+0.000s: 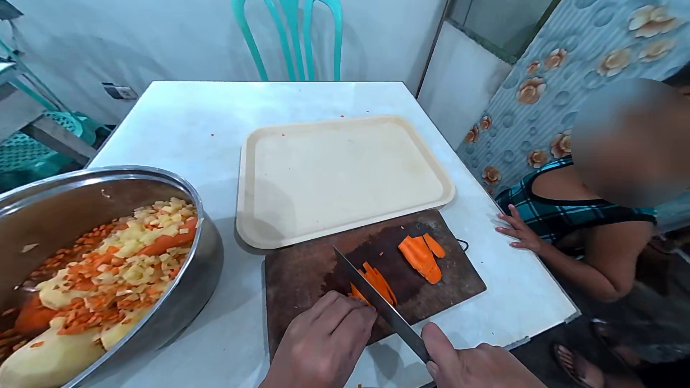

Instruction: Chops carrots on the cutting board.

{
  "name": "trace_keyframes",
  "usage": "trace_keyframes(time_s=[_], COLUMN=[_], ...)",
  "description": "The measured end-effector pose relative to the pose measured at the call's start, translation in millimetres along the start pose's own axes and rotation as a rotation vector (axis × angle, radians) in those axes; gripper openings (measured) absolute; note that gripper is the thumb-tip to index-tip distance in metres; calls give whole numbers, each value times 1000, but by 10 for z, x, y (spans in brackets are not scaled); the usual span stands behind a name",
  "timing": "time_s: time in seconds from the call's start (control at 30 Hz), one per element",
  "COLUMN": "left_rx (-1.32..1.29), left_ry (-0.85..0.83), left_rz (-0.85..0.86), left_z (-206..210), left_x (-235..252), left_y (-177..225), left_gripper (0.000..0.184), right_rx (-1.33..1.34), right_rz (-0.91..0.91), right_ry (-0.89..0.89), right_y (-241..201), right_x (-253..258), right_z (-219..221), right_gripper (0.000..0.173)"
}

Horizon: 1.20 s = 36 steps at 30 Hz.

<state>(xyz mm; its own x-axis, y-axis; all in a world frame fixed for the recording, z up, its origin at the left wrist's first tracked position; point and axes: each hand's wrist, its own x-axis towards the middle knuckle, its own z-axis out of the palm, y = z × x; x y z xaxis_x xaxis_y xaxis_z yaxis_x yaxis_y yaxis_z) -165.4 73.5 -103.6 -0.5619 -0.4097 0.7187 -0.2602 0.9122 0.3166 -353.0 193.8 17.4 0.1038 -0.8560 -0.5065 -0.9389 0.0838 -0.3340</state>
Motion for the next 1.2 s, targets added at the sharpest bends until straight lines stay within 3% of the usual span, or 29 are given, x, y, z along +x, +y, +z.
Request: trace_keyframes(time_s=[0.23,0.43,0.53,0.67,1.2], left_rx=[14,27,33,28,-10], left_ry=[-35,-4,-16,-26,-18], left_rz=[-31,-20,-29,-40,-17], left_z=[-53,-24,-34,-41,-36], left_x=[27,12,4,-21,-20], left_y=[51,38,61,75,57], left_gripper=[10,10,10,9,9], right_rx=[-118,-101,121,376,-19], right_rz=[3,121,147,53,2], right_ry=[41,-163,-149,-35,13], right_y=[-112,-276,-102,162,-41], right_x=[-6,242,254,209,24], right_z=[-10,-109,-27,192,52], right_gripper=[30,38,38,34,32])
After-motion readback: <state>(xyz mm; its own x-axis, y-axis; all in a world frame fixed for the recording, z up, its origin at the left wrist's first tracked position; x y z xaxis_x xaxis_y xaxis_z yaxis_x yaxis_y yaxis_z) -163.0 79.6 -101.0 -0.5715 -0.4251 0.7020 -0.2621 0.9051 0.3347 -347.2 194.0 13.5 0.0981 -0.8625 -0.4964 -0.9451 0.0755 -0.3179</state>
